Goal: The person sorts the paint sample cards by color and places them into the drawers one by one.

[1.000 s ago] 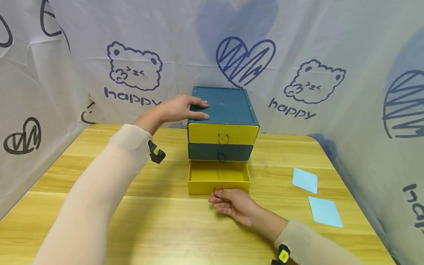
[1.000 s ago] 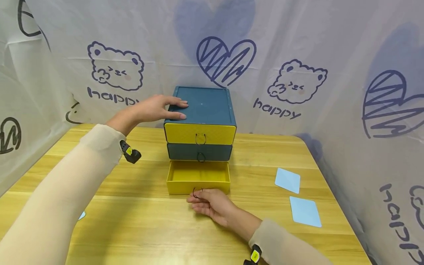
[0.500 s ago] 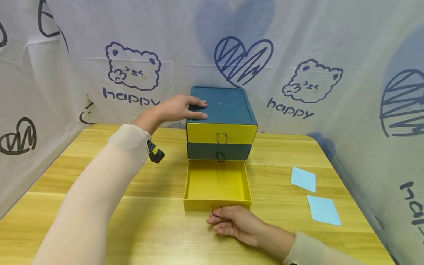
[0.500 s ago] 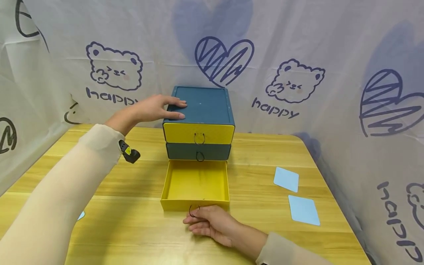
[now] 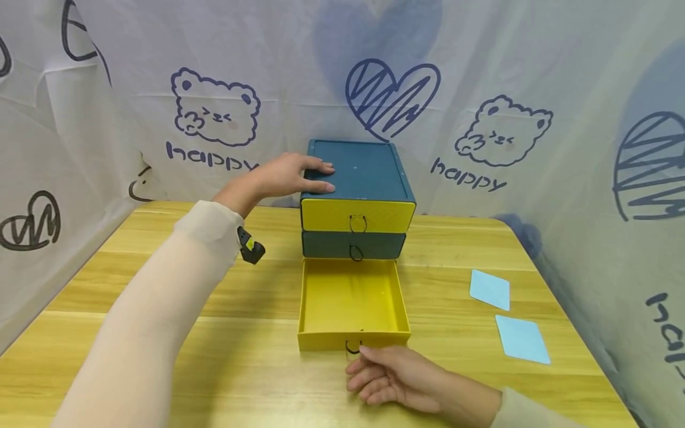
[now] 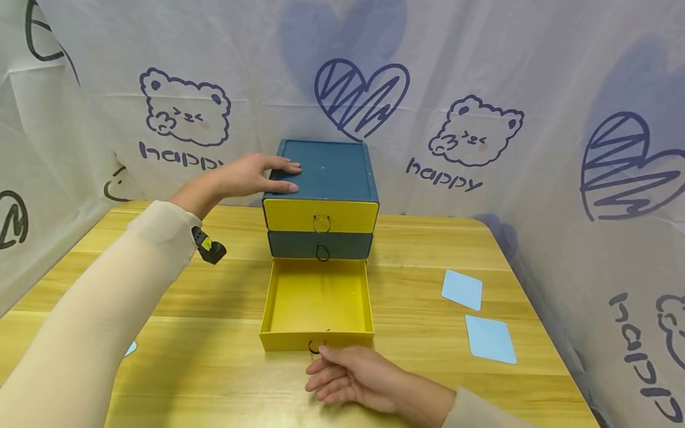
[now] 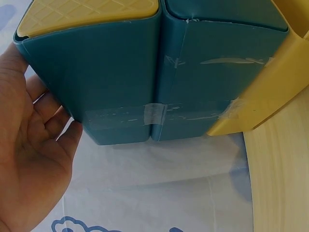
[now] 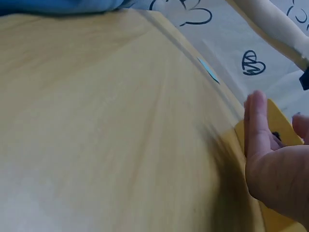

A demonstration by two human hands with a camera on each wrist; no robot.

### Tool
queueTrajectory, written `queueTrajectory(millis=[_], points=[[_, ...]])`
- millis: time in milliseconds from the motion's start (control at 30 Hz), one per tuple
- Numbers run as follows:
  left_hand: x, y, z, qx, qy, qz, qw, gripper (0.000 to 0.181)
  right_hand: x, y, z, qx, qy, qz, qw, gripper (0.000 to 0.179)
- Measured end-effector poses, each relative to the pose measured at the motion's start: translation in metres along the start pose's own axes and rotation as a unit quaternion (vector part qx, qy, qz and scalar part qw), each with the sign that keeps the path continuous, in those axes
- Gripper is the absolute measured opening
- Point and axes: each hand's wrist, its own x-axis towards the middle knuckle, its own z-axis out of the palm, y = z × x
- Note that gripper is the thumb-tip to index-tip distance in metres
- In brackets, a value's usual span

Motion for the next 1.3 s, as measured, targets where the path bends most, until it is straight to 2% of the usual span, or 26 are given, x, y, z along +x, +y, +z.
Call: queueTrajectory(millis=[167,267,367,500,667,967,1067,1100,1133,1167,1233,1300], points=[[0.0,0.0,-0.001,0.006,0.0,0.003,1.0,0.067,-0.019,-0.01,-0.008,-0.042,-0.019,-0.012,0.9989,0.042],[0.0,0.0,-0.001,0.003,0.001,0.006,1.0,0.067,-0.032,-0.02,-0.017,-0.062,-0.036,-0.035,0.9968,0.041],[0.0,-0.001,0.0,-0.004,0.001,0.003,1.0,0.066,-0.045,-0.03,-0.03,-0.087,-0.034,-0.06,0.9939,0.039],[0.0,-0.002,0.001,-0.009,-0.001,0.001,1.0,0.066,-0.061,-0.043,-0.05,-0.146,0.011,-0.078,0.9862,0.037],[0.0,-0.001,0.001,-0.01,0.0,0.004,0.9999,0.067,-0.084,-0.055,-0.075,-0.222,0.082,-0.085,0.9679,0.041],[0.001,-0.002,0.0,-0.005,0.001,0.003,1.0,0.069,-0.125,-0.064,-0.124,-0.288,0.178,-0.103,0.9354,0.047],[0.001,-0.002,0.0,-0.006,0.003,0.003,1.0,0.068,-0.137,-0.062,-0.14,-0.312,0.21,-0.113,0.9199,0.048],[0.001,-0.002,0.001,-0.006,0.003,0.003,1.0,0.068,-0.14,-0.061,-0.145,-0.324,0.219,-0.117,0.9131,0.048],[0.001,-0.003,0.001,-0.007,0.003,0.002,1.0,0.068,-0.143,-0.06,-0.15,-0.344,0.231,-0.122,0.9018,0.049],[0.001,-0.003,0.001,-0.006,0.004,0.002,1.0,0.068,-0.146,-0.059,-0.154,-0.368,0.241,-0.124,0.8896,0.049],[0.001,-0.003,0.001,-0.005,0.004,0.001,1.0,0.068,-0.151,-0.056,-0.164,-0.429,0.256,-0.14,0.8546,0.05],[0.001,-0.003,0.002,-0.003,0.004,0.001,1.0,0.068,-0.155,-0.05,-0.178,-0.49,0.262,-0.167,0.8142,0.051]])
